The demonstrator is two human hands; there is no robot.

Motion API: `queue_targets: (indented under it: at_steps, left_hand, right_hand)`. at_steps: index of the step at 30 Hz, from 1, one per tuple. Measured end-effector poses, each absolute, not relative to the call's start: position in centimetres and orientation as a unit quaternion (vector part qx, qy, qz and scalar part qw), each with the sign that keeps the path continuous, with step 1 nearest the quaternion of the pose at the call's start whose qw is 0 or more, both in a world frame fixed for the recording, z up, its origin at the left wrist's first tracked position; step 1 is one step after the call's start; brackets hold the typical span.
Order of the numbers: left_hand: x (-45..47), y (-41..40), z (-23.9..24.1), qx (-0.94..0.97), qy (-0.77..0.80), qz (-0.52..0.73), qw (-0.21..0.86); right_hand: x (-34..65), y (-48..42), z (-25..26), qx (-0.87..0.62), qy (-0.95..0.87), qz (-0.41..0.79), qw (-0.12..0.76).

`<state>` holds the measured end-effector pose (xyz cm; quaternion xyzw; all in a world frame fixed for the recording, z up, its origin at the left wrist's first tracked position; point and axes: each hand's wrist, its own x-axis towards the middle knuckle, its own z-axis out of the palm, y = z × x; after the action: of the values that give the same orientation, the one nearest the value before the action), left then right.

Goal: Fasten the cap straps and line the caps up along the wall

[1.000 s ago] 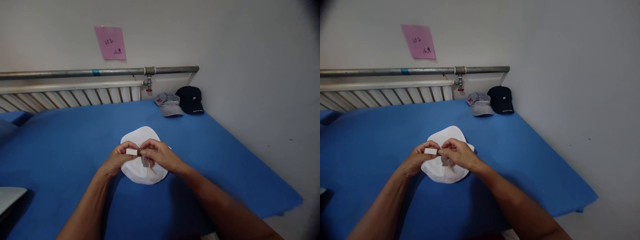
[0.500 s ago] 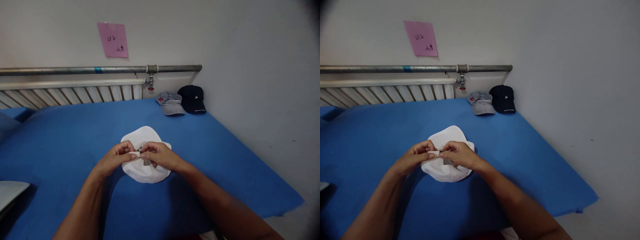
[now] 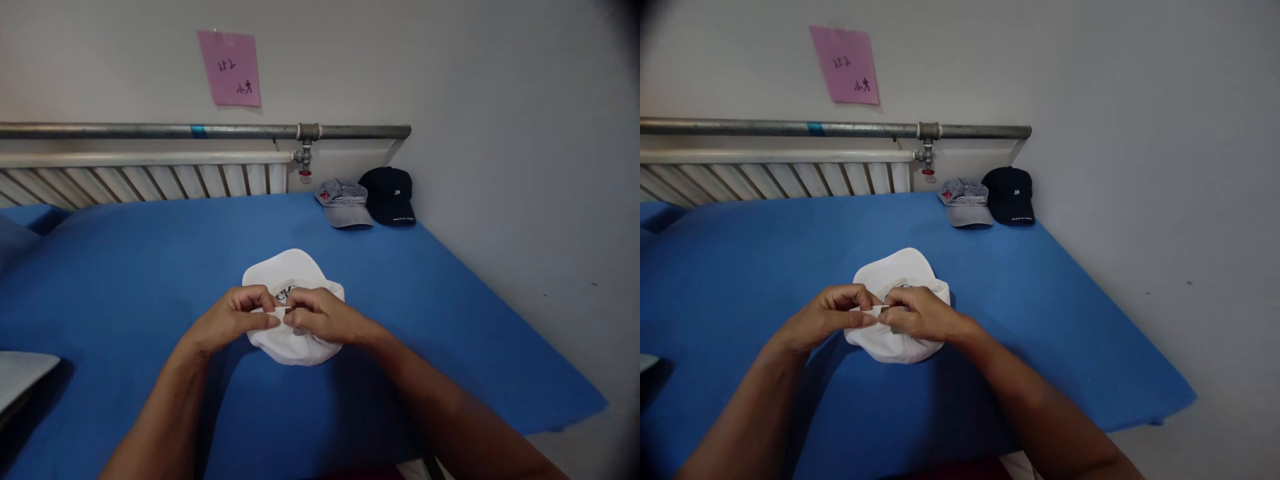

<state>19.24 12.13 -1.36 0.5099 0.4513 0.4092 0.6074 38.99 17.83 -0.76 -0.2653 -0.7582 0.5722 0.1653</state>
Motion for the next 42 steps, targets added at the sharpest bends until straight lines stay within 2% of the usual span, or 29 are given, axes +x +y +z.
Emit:
queue_targets:
  at_steps: [6, 17, 23, 29, 37, 42]
  left_hand:
    - [19.3, 11.6, -0.9, 0.509, 0.432, 0.407, 0.623]
    - [18.8, 12.0, -1.6, 0.518, 0.445, 0.396, 0.614]
    - [19.1, 12.1, -1.5, 0.525, 0.455, 0.405, 0.594]
    - [19.5, 12.3, -1.6, 0.521, 0.47, 0.419, 0.577]
    - [19.2, 12.3, -1.7, 0.49, 0.465, 0.432, 0.598]
    - [18.7, 11.9, -1.6, 0.512, 0.478, 0.375, 0.608]
  right_hand:
    - [38.9, 17.5, -0.9, -0.236, -0.779, 0.546, 0.197]
    - [38.8, 17.6, -1.2, -0.265, -0.735, 0.599, 0.174]
    - [38.7, 17.5, -1.4, -0.264, -0.71, 0.618, 0.212]
    - [38.6, 17.7, -1.8, -0.281, -0.67, 0.653, 0.213]
    - [38.7, 17.6, -1.7, -0.286, -0.673, 0.635, 0.249]
    - [39.0, 17.8, -1.7, -0.289, -0.725, 0.561, 0.276]
